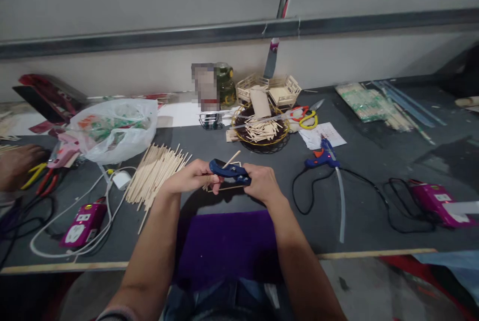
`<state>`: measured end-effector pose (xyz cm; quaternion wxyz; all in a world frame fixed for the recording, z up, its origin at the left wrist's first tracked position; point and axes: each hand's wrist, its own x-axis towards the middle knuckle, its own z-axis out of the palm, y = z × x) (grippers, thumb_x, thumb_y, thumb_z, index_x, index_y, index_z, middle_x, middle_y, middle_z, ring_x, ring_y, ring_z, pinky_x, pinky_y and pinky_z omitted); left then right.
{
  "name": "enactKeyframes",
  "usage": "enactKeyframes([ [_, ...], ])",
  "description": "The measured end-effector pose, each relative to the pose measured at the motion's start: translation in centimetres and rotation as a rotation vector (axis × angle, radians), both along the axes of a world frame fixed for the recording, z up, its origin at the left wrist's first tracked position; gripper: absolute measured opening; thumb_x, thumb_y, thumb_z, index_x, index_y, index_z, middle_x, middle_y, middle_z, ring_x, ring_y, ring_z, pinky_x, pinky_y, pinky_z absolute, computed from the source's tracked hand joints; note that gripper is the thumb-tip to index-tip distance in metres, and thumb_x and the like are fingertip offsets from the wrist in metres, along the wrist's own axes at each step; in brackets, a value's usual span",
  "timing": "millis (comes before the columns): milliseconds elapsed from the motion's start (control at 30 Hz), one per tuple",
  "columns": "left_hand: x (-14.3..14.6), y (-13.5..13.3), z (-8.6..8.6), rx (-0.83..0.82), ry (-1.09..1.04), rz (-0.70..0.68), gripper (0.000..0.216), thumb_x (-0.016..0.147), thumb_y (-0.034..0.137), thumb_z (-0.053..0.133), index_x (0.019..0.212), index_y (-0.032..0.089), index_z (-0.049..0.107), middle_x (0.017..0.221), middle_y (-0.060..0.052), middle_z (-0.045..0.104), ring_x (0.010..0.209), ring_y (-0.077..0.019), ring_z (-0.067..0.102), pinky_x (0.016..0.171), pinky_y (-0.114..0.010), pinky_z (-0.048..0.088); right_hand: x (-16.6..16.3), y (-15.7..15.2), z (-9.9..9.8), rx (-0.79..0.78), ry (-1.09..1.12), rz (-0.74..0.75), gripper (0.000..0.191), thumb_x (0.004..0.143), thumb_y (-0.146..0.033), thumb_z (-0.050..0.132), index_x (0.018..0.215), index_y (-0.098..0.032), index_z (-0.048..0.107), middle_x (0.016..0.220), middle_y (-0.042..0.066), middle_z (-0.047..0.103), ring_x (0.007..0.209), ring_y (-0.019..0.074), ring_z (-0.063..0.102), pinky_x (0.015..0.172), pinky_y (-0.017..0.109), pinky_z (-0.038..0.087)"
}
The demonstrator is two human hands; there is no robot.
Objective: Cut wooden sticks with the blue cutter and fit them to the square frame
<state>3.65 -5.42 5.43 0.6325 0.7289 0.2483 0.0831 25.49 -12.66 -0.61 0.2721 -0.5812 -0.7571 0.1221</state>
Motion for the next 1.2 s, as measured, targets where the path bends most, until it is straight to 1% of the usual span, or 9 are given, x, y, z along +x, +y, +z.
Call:
enactKeyframes([
  [167,1.6,1.2,-0.5,-0.073,-0.022,0.076,0.024,0.085,0.035,0.060,0.077,0.012,0.059,0.065,-0.003,0.067,0.054,-0.0090,0.061,0.049,-0.018,0.045,0.7,1.1,-0.5,-0.096,-0.009,-0.090,0.010,0.073,-0.026,0.053,0.073,-0.021,0.062,0.070,0.004,0.068,0.065,0.0183,0.062,0.062,0.025,0.037],
  [300,4.0,3.6,-0.2,-0.062,-0.011,0.101,0.015,0.087,0.027,0.058,0.085,0.013,0.056,0.066,-0.001,0.065,0.051,-0.0084,0.061,0.045,-0.016,0.043,1.6,3.0,-0.6,-0.161,0.074,-0.204,0.020,0.079,-0.031,0.053,0.086,-0.020,0.067,0.073,0.005,0.070,0.068,0.0197,0.063,0.064,0.026,0.040],
  [400,5.6,5.4,0.2,-0.050,0.022,0.086,0.010,0.087,0.021,0.057,0.083,0.013,0.055,0.062,0.000,0.063,0.048,-0.0084,0.060,0.044,-0.017,0.043,2.2,4.2,-0.6,-0.196,0.138,-0.249,0.020,0.081,-0.031,0.052,0.083,-0.019,0.068,0.074,0.006,0.071,0.069,0.0191,0.063,0.064,0.026,0.042],
  [600,7.3,7.8,0.1,-0.092,-0.020,0.086,0.011,0.080,0.021,0.068,0.078,0.013,0.060,0.061,-0.005,0.066,0.046,-0.0127,0.061,0.040,-0.019,0.041,2.6,5.1,-0.8,-0.227,0.138,-0.341,0.020,0.082,-0.032,0.055,0.086,-0.019,0.069,0.079,0.007,0.072,0.072,0.0191,0.064,0.067,0.026,0.043],
  [767,7.7,9.2,-0.4,-0.096,-0.002,0.104,0.017,0.076,0.026,0.072,0.083,0.012,0.064,0.060,-0.004,0.066,0.042,-0.0116,0.059,0.037,-0.018,0.038,2.5,5.2,-0.9,-0.249,0.064,-0.433,0.021,0.085,-0.032,0.053,0.080,-0.019,0.069,0.080,0.009,0.072,0.075,0.0208,0.066,0.065,0.026,0.042],
  [867,7.5,9.6,-0.7,-0.072,-0.010,0.148,0.024,0.075,0.033,0.073,0.085,0.012,0.066,0.060,-0.004,0.066,0.046,-0.0127,0.060,0.040,-0.019,0.040,2.8,5.1,-0.9,-0.214,0.127,-0.473,0.024,0.085,-0.036,0.051,0.080,-0.020,0.068,0.078,0.008,0.072,0.072,0.0214,0.065,0.064,0.027,0.042],
  [1067,6.3,8.9,-1.2,-0.064,-0.202,0.298,0.039,0.070,0.044,0.078,0.087,0.010,0.070,0.070,-0.006,0.067,0.058,-0.0124,0.063,0.054,-0.021,0.048,3.7,4.4,-1.1,-0.129,0.339,-0.584,0.030,0.082,-0.044,0.047,0.076,-0.019,0.063,0.069,0.007,0.067,0.065,0.0220,0.062,0.063,0.029,0.044],
  [1133,5.9,8.3,-1.0,-0.069,-0.234,0.326,0.040,0.069,0.044,0.078,0.089,0.010,0.071,0.070,-0.005,0.066,0.059,-0.0121,0.062,0.058,-0.023,0.050,3.7,4.2,-0.9,-0.139,0.350,-0.608,0.028,0.082,-0.044,0.047,0.080,-0.020,0.062,0.072,0.007,0.067,0.068,0.0224,0.062,0.066,0.030,0.044],
  [1200,5.6,7.6,-0.6,-0.048,-0.257,0.343,0.038,0.069,0.043,0.078,0.087,0.010,0.071,0.070,-0.005,0.066,0.061,-0.0122,0.062,0.062,-0.025,0.051,3.8,3.9,-0.6,-0.145,0.334,-0.579,0.027,0.083,-0.043,0.048,0.088,-0.020,0.061,0.078,0.007,0.068,0.073,0.0224,0.063,0.069,0.031,0.045],
])
